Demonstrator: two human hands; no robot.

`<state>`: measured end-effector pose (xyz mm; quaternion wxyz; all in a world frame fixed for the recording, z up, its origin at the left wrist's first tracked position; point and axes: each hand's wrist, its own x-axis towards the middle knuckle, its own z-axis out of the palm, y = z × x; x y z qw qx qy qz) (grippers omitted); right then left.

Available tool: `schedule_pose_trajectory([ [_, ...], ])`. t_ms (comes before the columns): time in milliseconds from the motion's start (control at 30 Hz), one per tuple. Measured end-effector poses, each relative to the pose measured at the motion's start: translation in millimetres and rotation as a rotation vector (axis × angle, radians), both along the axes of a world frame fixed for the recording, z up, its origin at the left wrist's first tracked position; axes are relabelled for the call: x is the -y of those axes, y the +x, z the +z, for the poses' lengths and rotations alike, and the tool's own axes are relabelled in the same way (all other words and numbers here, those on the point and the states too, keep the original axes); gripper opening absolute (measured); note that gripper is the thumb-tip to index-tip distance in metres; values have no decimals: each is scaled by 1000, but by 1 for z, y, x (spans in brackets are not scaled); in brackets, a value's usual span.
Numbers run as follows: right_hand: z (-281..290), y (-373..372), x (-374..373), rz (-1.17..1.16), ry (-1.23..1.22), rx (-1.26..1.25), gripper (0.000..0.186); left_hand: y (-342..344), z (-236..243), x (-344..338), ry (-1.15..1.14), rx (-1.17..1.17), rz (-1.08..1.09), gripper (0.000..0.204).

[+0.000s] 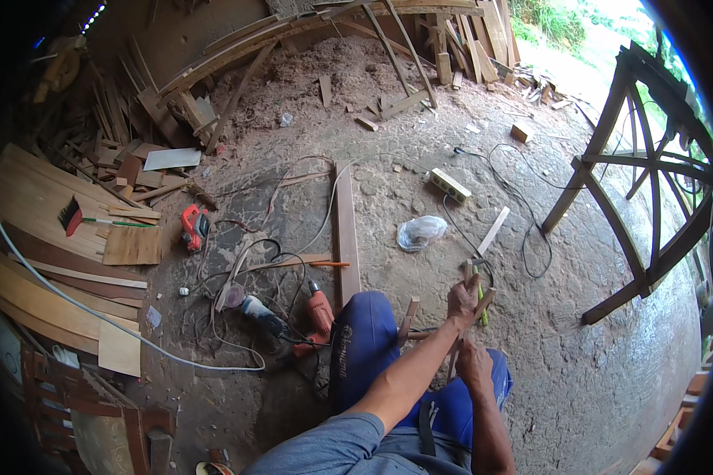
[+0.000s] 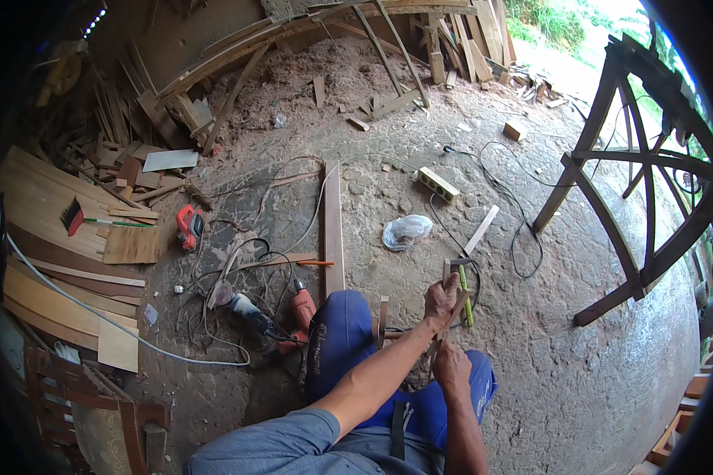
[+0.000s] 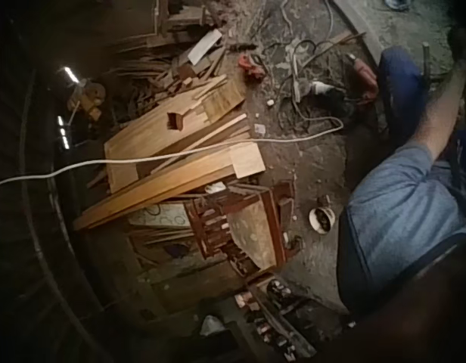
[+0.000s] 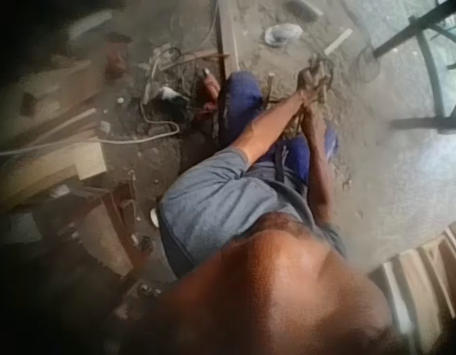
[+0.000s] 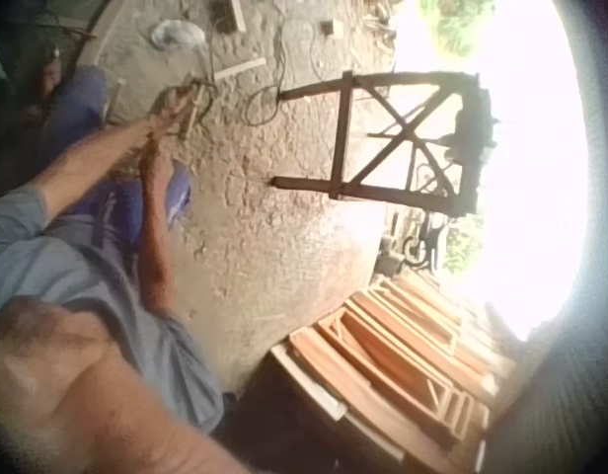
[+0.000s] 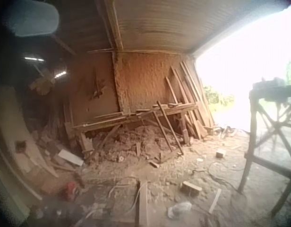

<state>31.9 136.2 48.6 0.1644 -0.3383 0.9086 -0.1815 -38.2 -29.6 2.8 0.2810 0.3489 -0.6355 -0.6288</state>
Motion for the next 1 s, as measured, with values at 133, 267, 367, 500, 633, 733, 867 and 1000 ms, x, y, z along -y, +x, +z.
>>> schedule_pose_trajectory([
  [133, -8, 0, -2, -44, 117, 3, 14, -2, -5, 4, -16, 4, 11, 62],
  [267, 0, 1, 3, 24, -125, -63, 15, 0, -13, 4, -14, -61, -36, 53],
  [367, 11, 2, 3, 74, -233, -128, 17, -1, -14, 3, 111, -64, -28, 55],
  [500, 24, 10, -12, -36, 294, 83, 16, -1, 0, 6, 17, -2, -25, 59],
  [633, 19, 5, -2, 17, -147, -2, 13, 8, 15, -2, 50, -66, -72, 58],
  [733, 12, 4, 1, 36, -195, -70, 14, 11, 20, 3, 29, 27, -54, 56],
  [867, 7, 14, -21, -24, 143, 36, 15, 7, 16, 9, 9, 97, -83, 54],
  [1000, 9, 19, -39, 4, 63, 65, 15, 3, 10, 7, 132, -10, -87, 53],
])
